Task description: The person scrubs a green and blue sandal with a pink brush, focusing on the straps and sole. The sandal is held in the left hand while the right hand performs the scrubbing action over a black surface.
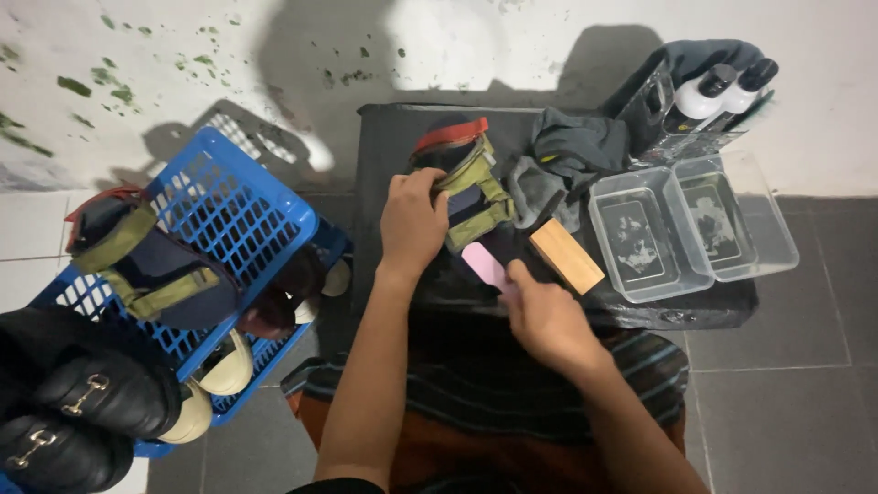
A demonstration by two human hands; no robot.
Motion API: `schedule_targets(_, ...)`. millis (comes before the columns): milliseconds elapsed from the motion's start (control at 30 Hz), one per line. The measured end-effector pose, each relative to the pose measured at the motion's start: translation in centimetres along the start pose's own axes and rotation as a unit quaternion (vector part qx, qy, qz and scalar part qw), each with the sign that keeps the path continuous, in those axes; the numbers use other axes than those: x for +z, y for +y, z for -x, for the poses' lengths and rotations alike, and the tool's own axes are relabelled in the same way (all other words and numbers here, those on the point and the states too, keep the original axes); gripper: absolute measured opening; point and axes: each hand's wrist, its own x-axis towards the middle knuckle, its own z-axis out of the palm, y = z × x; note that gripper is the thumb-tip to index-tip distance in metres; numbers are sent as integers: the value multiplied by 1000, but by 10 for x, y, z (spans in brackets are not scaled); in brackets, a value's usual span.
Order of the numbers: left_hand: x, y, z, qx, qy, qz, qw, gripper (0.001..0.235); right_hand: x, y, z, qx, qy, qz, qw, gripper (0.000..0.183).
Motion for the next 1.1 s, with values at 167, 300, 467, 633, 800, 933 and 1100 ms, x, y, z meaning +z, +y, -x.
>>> schedule_targets(167, -2, -1, 0, -9, -11, 0, 1000, 23, -4, 16, -9, -20, 51, -12, 998, 22)
schedule_targets(300, -6, 0, -3, -12, -28, 3, 1000, 24, -5, -7, 4, -16, -23, 5, 1000, 22)
schedule_targets(467, -3, -1, -2, -19, -21, -6, 1000, 23, -1, 13, -9, -31, 9, -7, 999, 21)
schedule_targets(633, -1, 0, -5, -8, -19, -12, 1000, 22, -3, 5, -2, -26, -8, -2, 1000, 21)
schedule_targets(800, -3, -1, -4, -8, -28, -16, 999, 22, -19, 5, -3, -19, 53, 15, 998, 20)
schedule_targets(933, 0, -1, -6, -5, -28, -14, 1000, 23, -12, 9, -2, -6, 17, 3, 1000, 20)
schedule_targets(1100, -8, 5, -3, -3, -29, 3, 1000, 21, -25, 5, 2, -10, 92, -34, 995, 26)
